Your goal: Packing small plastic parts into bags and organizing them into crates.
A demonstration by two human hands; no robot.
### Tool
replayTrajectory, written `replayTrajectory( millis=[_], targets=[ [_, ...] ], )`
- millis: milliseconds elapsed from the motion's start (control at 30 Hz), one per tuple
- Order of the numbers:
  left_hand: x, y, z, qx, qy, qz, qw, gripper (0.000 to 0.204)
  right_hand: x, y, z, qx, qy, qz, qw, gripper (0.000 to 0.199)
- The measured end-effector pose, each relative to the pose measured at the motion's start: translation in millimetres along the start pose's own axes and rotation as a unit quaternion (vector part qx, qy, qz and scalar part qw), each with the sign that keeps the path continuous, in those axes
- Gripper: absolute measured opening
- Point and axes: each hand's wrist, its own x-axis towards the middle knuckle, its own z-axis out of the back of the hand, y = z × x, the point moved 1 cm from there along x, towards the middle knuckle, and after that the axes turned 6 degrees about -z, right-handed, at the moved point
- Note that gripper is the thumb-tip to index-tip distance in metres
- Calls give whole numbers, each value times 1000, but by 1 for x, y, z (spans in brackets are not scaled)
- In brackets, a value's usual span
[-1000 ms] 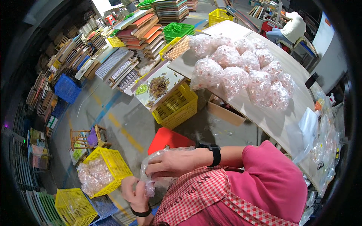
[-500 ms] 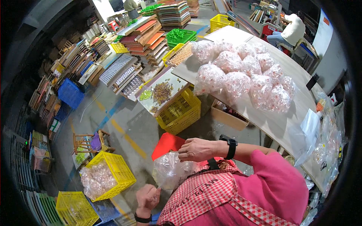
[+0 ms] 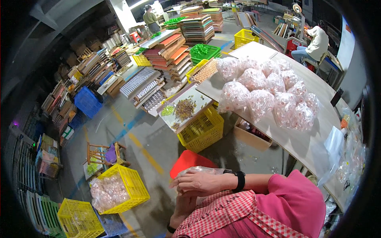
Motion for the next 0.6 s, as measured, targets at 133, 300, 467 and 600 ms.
replayTrajectory(
  millis=[133,300,467,600],
  targets=[
    [-18,6,9,-181,69,155,969,20,-12,-2,0,125,75,-73,987,34],
    [-20,4,16,-271,24,146,951,31,-31,0,5,137,-2,-139,981,17],
    [-10,2,11,-336,-30,205,919,25,-47,1,-10,81,-73,-199,974,8],
    [0,6,2,-334,-68,263,903,5,-58,9,-12,174,-94,-278,940,8]
  ],
)
